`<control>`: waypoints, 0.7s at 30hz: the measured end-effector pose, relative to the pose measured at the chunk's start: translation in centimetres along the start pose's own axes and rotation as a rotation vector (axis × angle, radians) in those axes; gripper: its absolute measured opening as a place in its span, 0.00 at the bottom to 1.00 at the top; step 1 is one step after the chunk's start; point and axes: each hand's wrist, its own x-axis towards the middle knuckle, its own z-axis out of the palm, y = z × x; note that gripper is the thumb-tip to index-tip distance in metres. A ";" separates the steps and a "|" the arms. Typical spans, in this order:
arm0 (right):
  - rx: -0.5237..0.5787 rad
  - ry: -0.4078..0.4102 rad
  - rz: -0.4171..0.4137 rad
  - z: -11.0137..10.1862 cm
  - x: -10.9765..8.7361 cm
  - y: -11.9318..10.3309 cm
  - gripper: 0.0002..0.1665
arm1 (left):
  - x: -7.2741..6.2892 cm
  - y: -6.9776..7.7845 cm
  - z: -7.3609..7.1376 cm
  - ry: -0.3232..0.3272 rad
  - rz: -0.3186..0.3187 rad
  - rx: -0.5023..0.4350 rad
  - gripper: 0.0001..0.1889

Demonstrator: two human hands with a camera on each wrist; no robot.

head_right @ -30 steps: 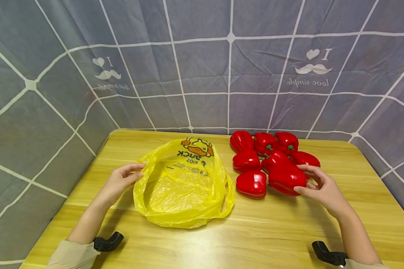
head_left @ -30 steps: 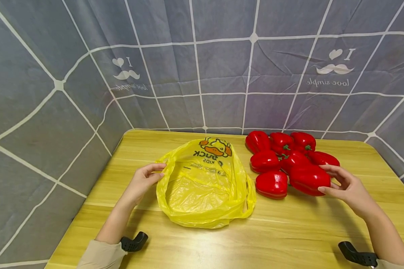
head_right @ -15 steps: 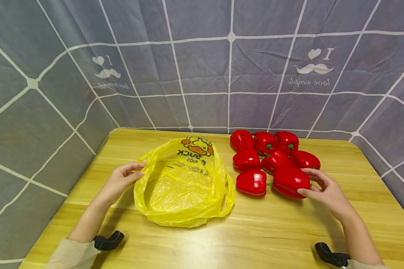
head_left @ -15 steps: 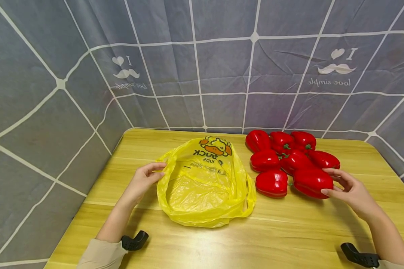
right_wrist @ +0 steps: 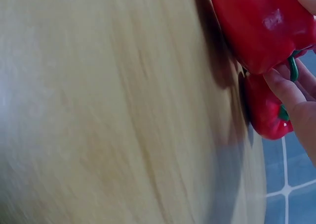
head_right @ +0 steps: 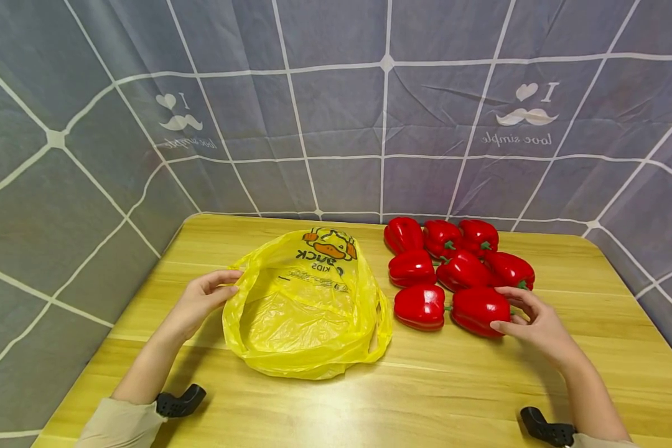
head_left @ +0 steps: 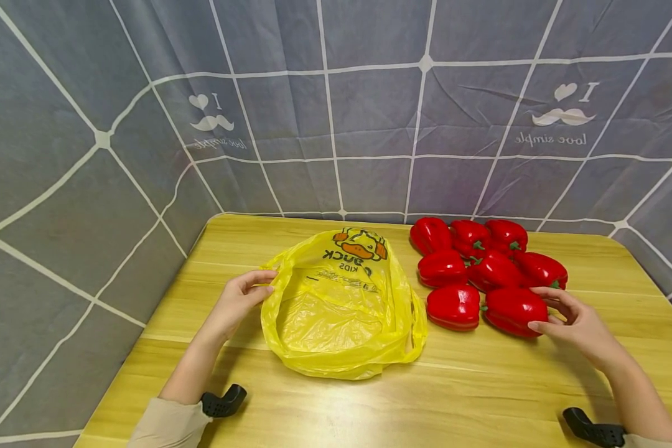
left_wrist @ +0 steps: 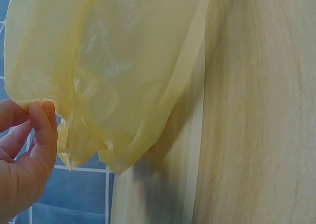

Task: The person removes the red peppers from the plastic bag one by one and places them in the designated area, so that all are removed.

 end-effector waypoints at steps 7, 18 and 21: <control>0.048 -0.022 -0.011 0.3 -0.1 0.2 0.32 | -0.1 0.1 0.0 0.000 -0.007 0.003 0.20; 0.105 -0.030 -0.006 0.4 -0.3 0.4 0.35 | -0.1 0.2 0.1 -0.003 -0.009 0.004 0.19; 0.113 -0.030 -0.013 0.4 -0.3 0.4 0.36 | -0.2 0.3 0.1 -0.001 -0.012 0.007 0.19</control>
